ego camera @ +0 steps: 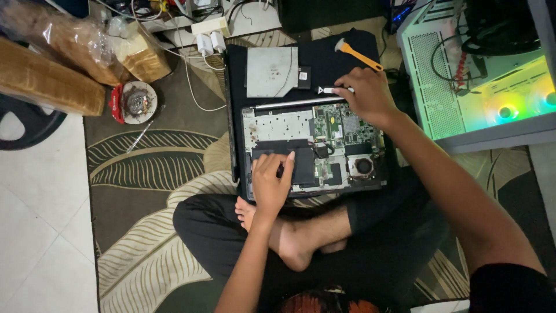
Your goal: The person unscrews the bottom cover of a laptop using a screwdriver, removes the cover by hand, and then uses a brush to clean the internal components and the removed part.
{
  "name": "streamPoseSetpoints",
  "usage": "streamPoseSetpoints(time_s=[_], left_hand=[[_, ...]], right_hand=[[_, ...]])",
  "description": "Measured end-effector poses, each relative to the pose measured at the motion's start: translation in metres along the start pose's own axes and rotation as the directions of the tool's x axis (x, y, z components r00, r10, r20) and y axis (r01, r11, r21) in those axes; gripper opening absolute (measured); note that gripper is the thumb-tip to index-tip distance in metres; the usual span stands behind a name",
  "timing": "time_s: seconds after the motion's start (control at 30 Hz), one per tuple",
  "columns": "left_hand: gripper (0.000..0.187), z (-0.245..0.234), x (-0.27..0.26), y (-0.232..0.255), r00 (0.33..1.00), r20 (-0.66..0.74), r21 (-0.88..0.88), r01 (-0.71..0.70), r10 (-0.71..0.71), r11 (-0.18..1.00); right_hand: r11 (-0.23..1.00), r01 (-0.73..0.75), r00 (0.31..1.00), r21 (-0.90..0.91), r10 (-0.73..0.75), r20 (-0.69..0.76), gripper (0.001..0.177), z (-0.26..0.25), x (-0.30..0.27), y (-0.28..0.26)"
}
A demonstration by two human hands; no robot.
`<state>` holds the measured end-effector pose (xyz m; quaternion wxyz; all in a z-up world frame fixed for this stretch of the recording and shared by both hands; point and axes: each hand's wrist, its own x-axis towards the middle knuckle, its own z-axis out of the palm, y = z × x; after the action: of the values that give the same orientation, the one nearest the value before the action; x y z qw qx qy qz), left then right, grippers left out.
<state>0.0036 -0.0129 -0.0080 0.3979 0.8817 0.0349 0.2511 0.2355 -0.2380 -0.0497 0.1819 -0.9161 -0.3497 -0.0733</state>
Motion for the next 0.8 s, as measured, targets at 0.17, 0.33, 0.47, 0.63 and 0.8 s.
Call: streamPoseSetpoints(time_s=[0.17, 0.33, 0.47, 0.63, 0.8], left_hand=[[0.029, -0.001, -0.001, -0.001, 1.0, 0.002, 0.002, -0.008, 0.008, 1.0], [0.025, -0.006, 0.004, 0.001, 0.999, 0.048, -0.053, -0.014, 0.016, 0.999], [0.026, -0.021, 0.014, 0.015, 0.976, 0.209, -0.126, 0.089, -0.061, 0.988], [0.015, -0.028, 0.026, 0.031, 0.945, 0.314, -0.169, 0.155, -0.096, 0.973], [0.023, 0.0, 0.032, 0.03, 0.971, 0.235, -0.161, 0.004, 0.034, 0.987]], right_hand=[[0.997, 0.038, 0.998, -0.064, -0.035, 0.046, 0.02, -0.008, 0.005, -0.007], [0.997, -0.007, 1.0, -0.079, 0.008, 0.009, 0.028, -0.015, -0.006, -0.017], [0.971, 0.007, 0.99, 0.239, 0.027, -0.14, 0.026, -0.043, -0.037, -0.057], [0.846, -0.095, 0.99, 0.525, 0.134, -0.037, 0.023, -0.041, -0.078, -0.091], [0.95, -0.091, 0.986, 0.3, 0.129, -0.11, 0.042, -0.015, -0.102, -0.103]])
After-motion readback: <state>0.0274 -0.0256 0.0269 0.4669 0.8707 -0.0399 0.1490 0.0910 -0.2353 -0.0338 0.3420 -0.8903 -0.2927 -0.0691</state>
